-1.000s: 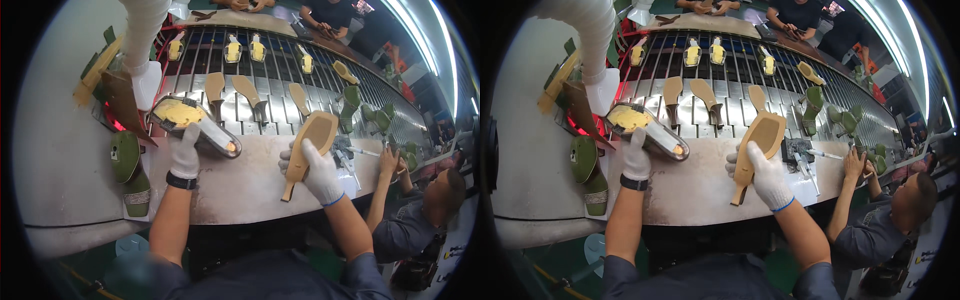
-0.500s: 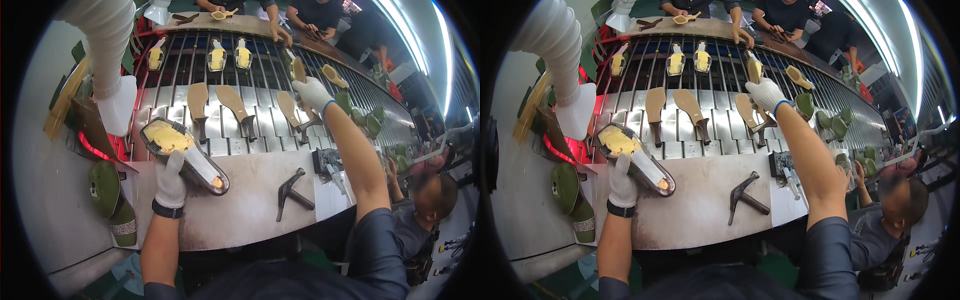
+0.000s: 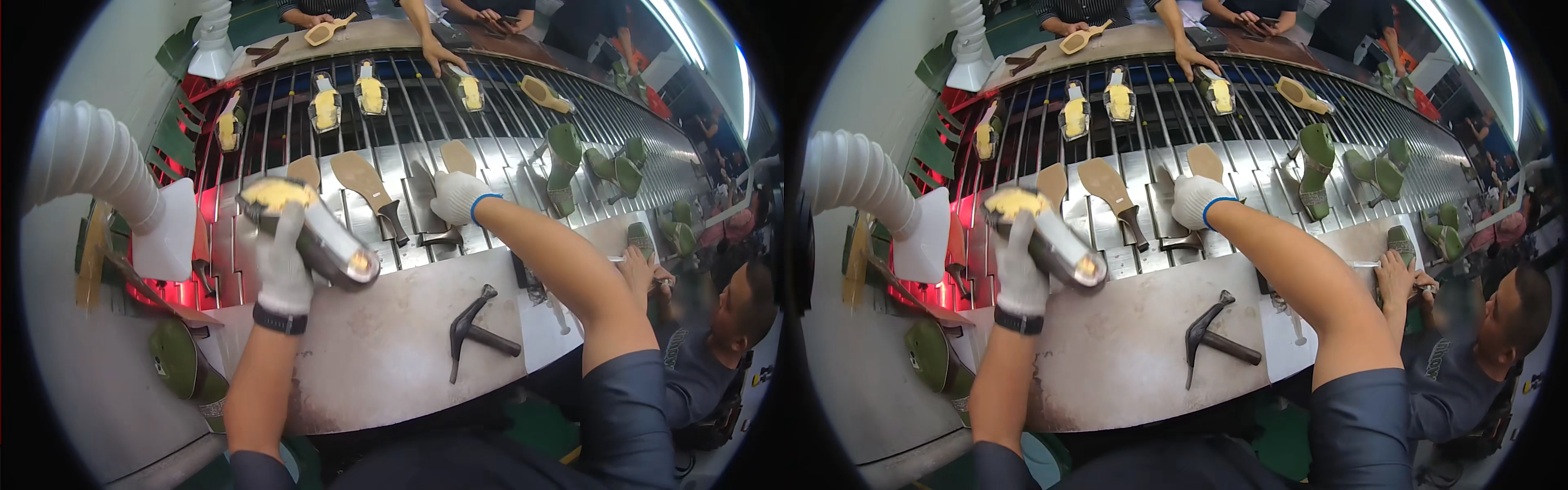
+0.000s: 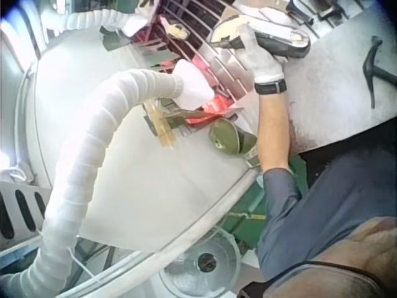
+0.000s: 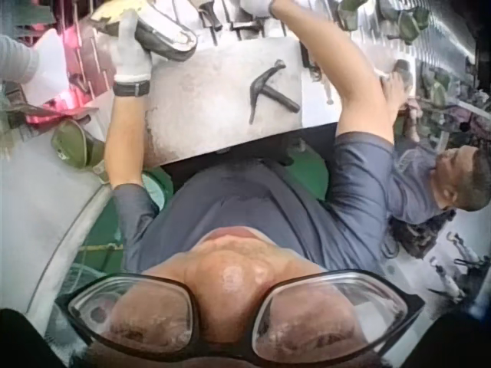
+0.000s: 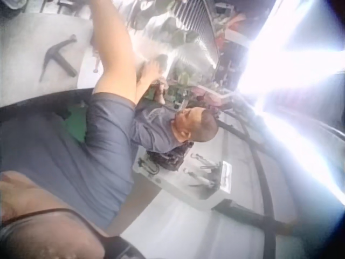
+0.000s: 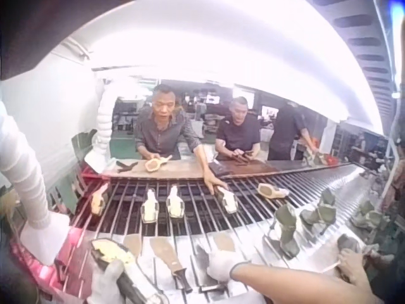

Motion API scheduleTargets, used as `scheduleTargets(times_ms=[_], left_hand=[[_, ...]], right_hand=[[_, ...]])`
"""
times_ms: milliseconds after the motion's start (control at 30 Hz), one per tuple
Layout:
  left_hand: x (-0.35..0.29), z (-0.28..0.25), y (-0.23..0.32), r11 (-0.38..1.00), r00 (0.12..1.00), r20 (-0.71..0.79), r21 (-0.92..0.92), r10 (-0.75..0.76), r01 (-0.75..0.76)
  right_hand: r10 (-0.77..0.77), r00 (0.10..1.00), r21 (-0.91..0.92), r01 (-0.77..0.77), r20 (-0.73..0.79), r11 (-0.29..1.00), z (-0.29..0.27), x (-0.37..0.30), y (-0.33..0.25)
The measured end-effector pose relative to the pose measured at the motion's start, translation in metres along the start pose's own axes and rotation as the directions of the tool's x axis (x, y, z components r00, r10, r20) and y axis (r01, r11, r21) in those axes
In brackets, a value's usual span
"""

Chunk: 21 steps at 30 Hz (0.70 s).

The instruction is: The person attaches soles onto shoe lasts by hand, presses them into place, taps around the edges using a hammer, applies adhesive using a syringe, and retrieves additional shoe parts from a conveyor.

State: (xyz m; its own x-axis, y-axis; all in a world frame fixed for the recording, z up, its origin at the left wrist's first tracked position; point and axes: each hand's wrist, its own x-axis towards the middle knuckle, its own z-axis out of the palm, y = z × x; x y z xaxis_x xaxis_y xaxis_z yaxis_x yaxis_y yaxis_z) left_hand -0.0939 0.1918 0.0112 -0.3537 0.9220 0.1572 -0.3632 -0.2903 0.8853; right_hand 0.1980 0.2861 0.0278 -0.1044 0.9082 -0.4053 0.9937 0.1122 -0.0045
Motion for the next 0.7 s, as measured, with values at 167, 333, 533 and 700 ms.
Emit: scheduleTargets(times_ms=[167, 333, 533, 700], left_hand=[[0.105, 0.092, -0.023, 0.987, 0.984, 0.093, -0.029, -0.153, 0.156], [0.164, 0.145, -0.079, 0.993, 0.993, 0.106, 0.108, -0.058, 0.047], [0.191, 0.161, -0.116, 0.962, 0.981, 0.046, 0.210, -0.189, 0.175], [0.194, 0.159, -0.124, 0.931, 0.971, -0.050, 0.278, -0.233, 0.238]], right_hand=[[0.029, 1.000, 0.042, -0.029, -0.002, 0.999, 0.007, -0.010, 0.008], [-0.099, 0.995, -0.174, 0.093, -0.025, 0.980, -0.006, -0.001, 0.017], [-0.003, 0.948, 0.073, 0.027, -0.317, 0.997, -0.051, 0.008, 0.073], [0.315, 0.915, 0.753, -0.019, -0.252, 0.657, -0.069, 0.028, 0.099]])
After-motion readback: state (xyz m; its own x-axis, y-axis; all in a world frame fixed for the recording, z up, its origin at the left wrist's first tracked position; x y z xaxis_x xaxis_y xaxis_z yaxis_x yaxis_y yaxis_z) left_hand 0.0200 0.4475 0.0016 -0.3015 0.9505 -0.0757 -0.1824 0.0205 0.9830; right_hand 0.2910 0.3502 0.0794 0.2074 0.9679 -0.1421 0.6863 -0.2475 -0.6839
